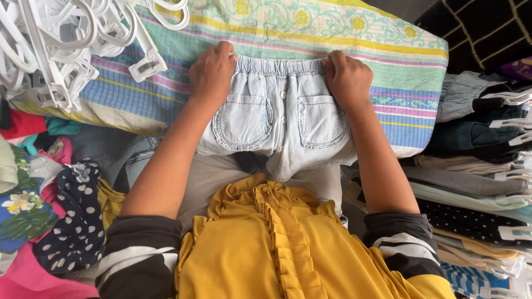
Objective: The person picks up pairs of shorts from a pile, folds them, and attaches them to white plastic hangers using clips. They handle light blue denim shorts, white shorts, and pink shorts, placing each hung item onto a nearby rack.
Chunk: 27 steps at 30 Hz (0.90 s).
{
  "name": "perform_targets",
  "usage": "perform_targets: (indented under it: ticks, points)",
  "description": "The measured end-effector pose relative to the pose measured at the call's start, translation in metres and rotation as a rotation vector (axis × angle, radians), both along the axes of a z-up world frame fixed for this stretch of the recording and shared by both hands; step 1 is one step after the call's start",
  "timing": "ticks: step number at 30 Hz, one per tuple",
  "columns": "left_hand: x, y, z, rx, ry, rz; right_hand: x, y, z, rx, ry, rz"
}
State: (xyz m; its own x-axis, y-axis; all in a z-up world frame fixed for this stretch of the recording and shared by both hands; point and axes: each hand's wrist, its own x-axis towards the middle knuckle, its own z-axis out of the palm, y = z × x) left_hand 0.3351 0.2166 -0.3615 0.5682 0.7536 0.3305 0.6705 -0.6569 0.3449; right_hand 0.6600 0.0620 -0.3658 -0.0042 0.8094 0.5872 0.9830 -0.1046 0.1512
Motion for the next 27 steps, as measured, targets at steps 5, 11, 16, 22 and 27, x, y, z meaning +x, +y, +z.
perform_targets:
  ticks: [5, 11, 16, 22, 27]
  points:
    - [-0.009, -0.010, 0.015, -0.079, -0.050, 0.004, -0.003, -0.002, 0.006, 0.055, -0.004, 0.015]
    - [-0.027, -0.033, 0.027, -0.163, -0.049, 0.028, -0.027, -0.032, 0.071, -0.418, 0.722, -0.017]
    - [-0.052, -0.070, 0.049, -0.145, -0.476, -0.093, -0.032, -0.085, 0.078, -0.104, 1.077, 0.158]
    - [-0.112, -0.151, 0.104, -0.106, -0.652, -0.096, -0.046, -0.196, 0.102, 0.053, 1.502, 0.300]
    - [-0.131, -0.177, 0.156, -0.184, -0.709, -0.125, -0.051, -0.224, 0.151, 0.198, 1.430, 0.277]
